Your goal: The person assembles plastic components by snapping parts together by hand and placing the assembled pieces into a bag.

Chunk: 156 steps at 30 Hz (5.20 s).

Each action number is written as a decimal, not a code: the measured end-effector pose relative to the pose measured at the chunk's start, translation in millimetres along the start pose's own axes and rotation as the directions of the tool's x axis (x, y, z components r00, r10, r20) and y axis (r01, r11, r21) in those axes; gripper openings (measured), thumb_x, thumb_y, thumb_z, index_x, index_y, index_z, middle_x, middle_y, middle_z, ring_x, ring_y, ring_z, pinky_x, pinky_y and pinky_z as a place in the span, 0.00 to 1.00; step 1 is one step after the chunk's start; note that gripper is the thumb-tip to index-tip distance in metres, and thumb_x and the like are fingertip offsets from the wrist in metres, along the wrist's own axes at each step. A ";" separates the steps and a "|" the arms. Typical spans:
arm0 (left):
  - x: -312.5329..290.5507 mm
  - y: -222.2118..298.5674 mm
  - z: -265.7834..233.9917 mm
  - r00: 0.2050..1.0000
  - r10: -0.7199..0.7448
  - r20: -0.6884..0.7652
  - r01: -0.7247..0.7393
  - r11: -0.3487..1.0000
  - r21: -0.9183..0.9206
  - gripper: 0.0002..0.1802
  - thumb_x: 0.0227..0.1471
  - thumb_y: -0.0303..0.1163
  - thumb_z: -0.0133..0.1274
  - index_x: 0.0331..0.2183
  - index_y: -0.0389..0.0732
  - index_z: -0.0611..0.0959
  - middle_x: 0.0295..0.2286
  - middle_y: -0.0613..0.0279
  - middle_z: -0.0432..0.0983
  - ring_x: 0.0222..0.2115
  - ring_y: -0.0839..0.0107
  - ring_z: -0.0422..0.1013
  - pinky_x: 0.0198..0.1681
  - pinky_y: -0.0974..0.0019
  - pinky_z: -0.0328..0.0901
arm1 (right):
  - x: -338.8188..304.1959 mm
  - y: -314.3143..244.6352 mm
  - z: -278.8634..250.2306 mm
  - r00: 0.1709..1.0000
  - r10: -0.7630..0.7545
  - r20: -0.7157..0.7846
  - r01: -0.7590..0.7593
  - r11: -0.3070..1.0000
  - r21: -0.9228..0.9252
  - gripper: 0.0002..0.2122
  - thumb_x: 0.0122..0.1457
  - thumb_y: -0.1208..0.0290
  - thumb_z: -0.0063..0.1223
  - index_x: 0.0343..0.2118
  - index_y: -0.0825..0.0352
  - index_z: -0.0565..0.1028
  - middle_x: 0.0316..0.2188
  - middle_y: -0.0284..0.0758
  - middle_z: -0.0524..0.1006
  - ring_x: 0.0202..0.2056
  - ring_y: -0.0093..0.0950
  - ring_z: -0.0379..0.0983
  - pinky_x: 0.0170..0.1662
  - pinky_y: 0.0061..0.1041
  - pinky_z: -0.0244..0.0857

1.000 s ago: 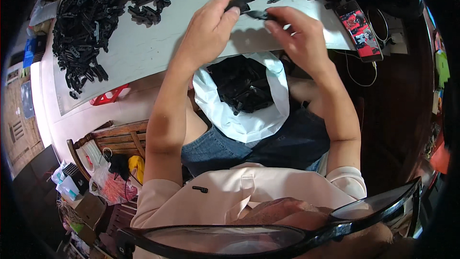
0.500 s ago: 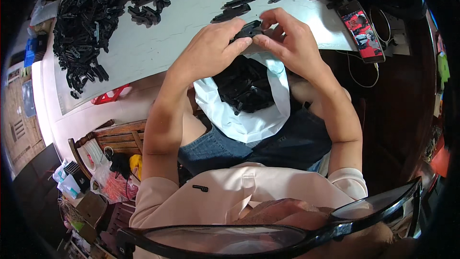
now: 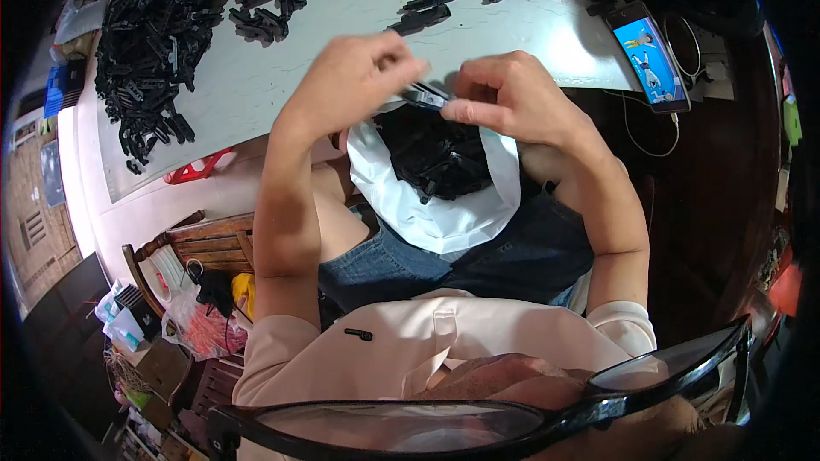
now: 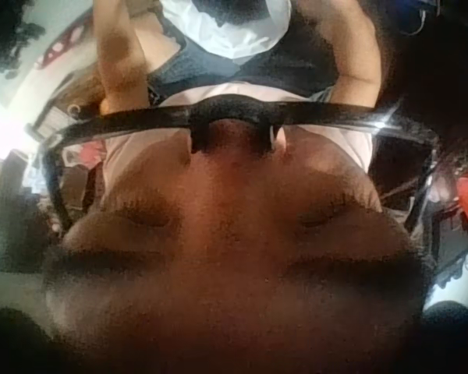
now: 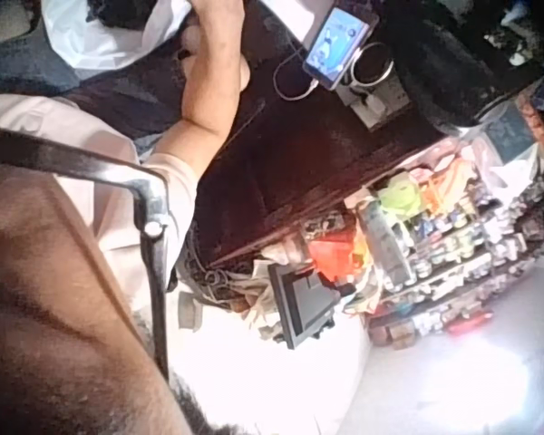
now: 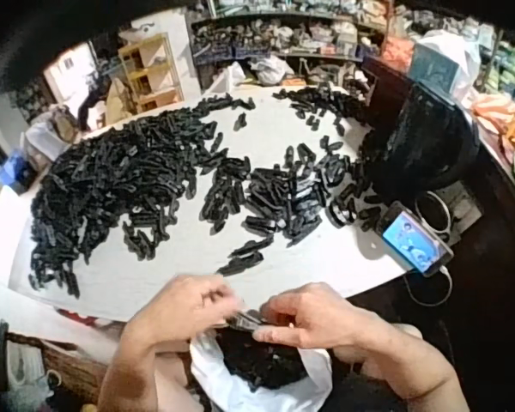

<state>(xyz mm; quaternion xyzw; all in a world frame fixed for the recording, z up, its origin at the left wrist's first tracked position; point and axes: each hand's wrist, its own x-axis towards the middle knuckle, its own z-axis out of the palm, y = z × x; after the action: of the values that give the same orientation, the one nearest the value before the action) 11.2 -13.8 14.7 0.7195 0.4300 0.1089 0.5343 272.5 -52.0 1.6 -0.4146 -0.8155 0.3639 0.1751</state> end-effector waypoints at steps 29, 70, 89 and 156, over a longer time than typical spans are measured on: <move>40.7 -12.9 15.4 0.928 0.050 -0.369 -0.065 0.997 -0.030 0.12 0.54 0.25 0.67 0.42 0.34 0.85 0.32 0.70 0.79 0.30 0.81 0.71 0.35 0.74 0.67 | 35.4 28.8 16.4 0.877 0.043 -0.479 -0.098 0.991 -0.089 0.19 0.55 0.61 0.66 0.49 0.60 0.78 0.39 0.36 0.84 0.42 0.40 0.82 0.42 0.41 0.74; 38.8 0.2 15.4 0.969 -0.163 -0.186 -0.060 0.574 -0.817 0.22 0.70 0.30 0.49 0.59 0.26 0.72 0.38 0.54 0.79 0.28 0.71 0.75 0.24 0.76 0.68 | 23.9 12.5 8.6 0.856 0.238 -0.460 -0.009 0.894 0.447 0.15 0.59 0.63 0.65 0.47 0.63 0.85 0.32 0.40 0.85 0.32 0.30 0.81 0.37 0.29 0.72; 19.8 4.7 19.9 0.990 0.016 -0.140 -0.053 0.962 -0.266 0.19 0.67 0.41 0.55 0.50 0.36 0.81 0.28 0.70 0.73 0.26 0.81 0.67 0.28 0.74 0.62 | 18.3 6.5 19.0 0.911 0.298 -0.284 0.051 0.604 0.796 0.07 0.67 0.70 0.60 0.39 0.69 0.80 0.28 0.29 0.82 0.26 0.17 0.78 0.27 0.18 0.67; 46.9 14.0 39.9 0.786 0.303 -0.539 -0.225 0.952 0.207 0.17 0.66 0.34 0.50 0.52 0.35 0.75 0.39 0.40 0.81 0.41 0.40 0.78 0.46 0.47 0.70 | 17.5 5.7 0.9 0.787 0.393 -0.475 0.033 0.742 0.669 0.11 0.69 0.63 0.58 0.40 0.68 0.79 0.21 0.28 0.76 0.21 0.16 0.70 0.24 0.19 0.63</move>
<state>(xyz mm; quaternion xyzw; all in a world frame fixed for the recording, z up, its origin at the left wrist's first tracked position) 71.2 -7.1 -3.6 0.7414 0.4698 0.3622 0.3137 264.6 -36.1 -3.5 -0.5011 -0.4961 0.4904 0.5122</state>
